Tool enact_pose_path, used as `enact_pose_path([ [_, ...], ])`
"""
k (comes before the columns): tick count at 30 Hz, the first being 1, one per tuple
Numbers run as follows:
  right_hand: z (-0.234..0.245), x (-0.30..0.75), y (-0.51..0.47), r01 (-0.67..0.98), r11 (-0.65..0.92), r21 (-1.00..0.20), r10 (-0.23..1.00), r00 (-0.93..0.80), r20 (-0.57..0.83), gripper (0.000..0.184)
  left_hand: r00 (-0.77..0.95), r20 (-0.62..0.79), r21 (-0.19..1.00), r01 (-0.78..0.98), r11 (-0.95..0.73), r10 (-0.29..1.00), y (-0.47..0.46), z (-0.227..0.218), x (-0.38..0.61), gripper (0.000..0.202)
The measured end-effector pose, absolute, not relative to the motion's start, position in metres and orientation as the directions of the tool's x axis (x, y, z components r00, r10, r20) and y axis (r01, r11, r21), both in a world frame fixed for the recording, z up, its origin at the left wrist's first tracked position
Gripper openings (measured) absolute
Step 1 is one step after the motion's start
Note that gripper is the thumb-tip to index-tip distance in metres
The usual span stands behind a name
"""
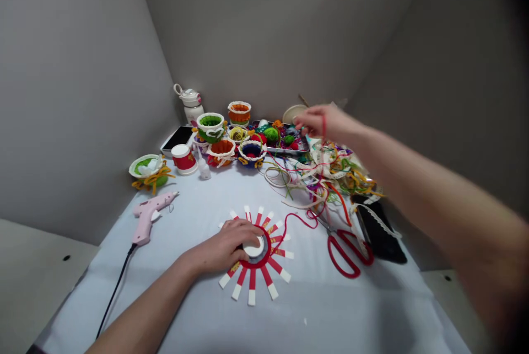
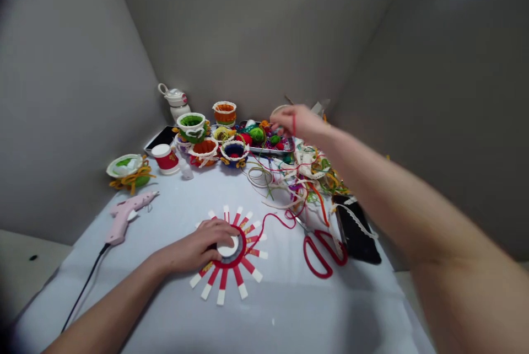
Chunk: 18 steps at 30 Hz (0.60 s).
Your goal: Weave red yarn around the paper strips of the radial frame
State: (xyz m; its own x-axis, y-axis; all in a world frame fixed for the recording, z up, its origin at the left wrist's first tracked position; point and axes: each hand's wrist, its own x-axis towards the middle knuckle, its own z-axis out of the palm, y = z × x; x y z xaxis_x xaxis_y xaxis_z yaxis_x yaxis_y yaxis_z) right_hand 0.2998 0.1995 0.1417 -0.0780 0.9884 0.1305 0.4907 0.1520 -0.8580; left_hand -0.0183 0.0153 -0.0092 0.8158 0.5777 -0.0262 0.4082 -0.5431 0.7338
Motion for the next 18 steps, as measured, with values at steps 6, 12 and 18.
enact_pose_path([
  [6,0.062,0.238,0.198,0.403,-0.194,-0.894,0.957,-0.124,-0.264,0.031,0.819,-0.003,0.745,0.385,-0.545,0.574,0.016,-0.009,-0.019,0.033],
  [12,0.131,0.251,0.215,0.425,-0.231,-0.875,0.921,-0.195,-0.338,0.034,0.819,-0.036,0.747,0.402,-0.529,0.573,0.016,-0.009,-0.019,0.029],
  [18,0.251,0.242,0.221,0.287,0.090,-0.954,0.994,-0.090,0.066,0.034,0.818,-0.029,0.751,0.398,-0.528,0.575,0.016,-0.010,-0.020,0.027],
])
